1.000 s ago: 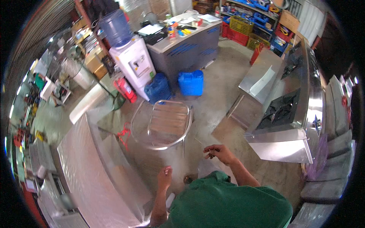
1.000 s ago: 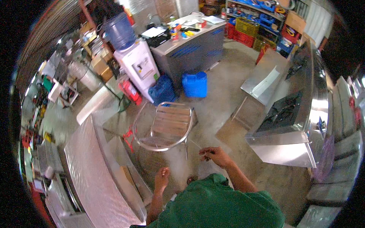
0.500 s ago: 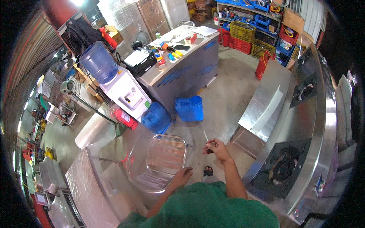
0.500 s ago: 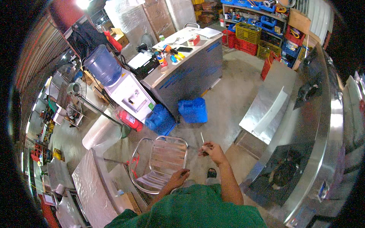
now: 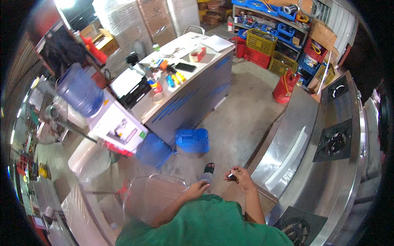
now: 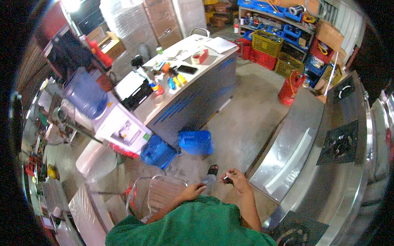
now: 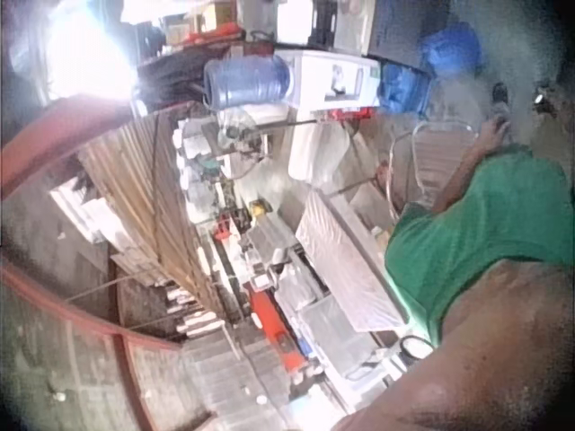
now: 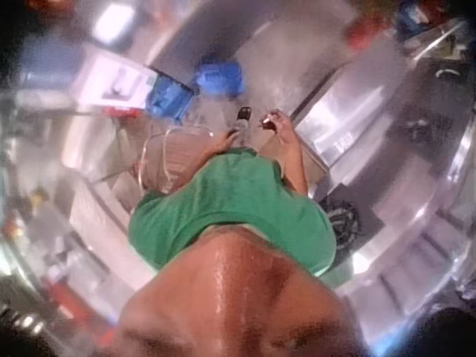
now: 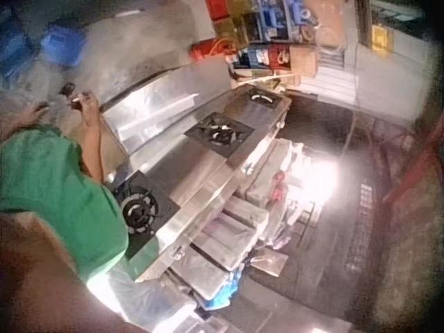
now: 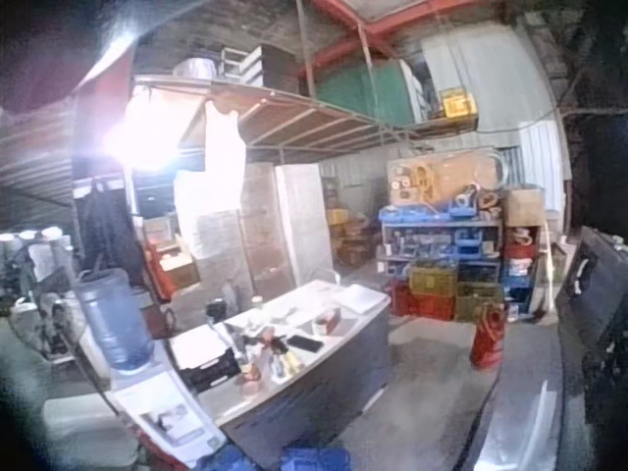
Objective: The person assembles a stainless steel frame by hand, retrieving small fasteners from bins and attaching them to the frame. They repeatedly walk between the frame and a parts shelf, selecting fasteners and tightening them into place.
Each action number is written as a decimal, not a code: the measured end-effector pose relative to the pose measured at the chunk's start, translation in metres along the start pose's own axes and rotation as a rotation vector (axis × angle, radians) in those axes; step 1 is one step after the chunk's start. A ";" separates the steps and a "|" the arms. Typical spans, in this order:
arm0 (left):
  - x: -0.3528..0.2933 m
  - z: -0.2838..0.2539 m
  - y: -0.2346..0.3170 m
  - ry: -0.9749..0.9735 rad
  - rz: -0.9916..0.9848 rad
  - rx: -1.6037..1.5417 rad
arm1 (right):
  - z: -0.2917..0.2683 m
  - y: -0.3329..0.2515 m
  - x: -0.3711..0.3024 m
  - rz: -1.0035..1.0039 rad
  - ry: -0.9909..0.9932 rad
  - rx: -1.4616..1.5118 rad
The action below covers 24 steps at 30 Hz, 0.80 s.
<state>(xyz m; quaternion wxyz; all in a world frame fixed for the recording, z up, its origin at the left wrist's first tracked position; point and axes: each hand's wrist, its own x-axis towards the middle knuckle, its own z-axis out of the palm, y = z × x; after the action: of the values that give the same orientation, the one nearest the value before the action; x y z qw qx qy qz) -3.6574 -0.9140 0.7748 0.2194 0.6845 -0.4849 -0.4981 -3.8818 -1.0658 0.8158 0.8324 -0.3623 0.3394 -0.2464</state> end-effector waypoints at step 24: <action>0.590 -0.148 0.325 0.045 0.173 -0.358 | -0.217 -0.312 0.373 -0.063 0.027 -0.200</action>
<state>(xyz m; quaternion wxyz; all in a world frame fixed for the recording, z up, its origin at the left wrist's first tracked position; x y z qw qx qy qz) -3.6502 -1.6023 0.8131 0.3901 0.6014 -0.4406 -0.5404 -3.8528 -1.5971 0.8017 0.7793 -0.4505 0.3621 -0.2422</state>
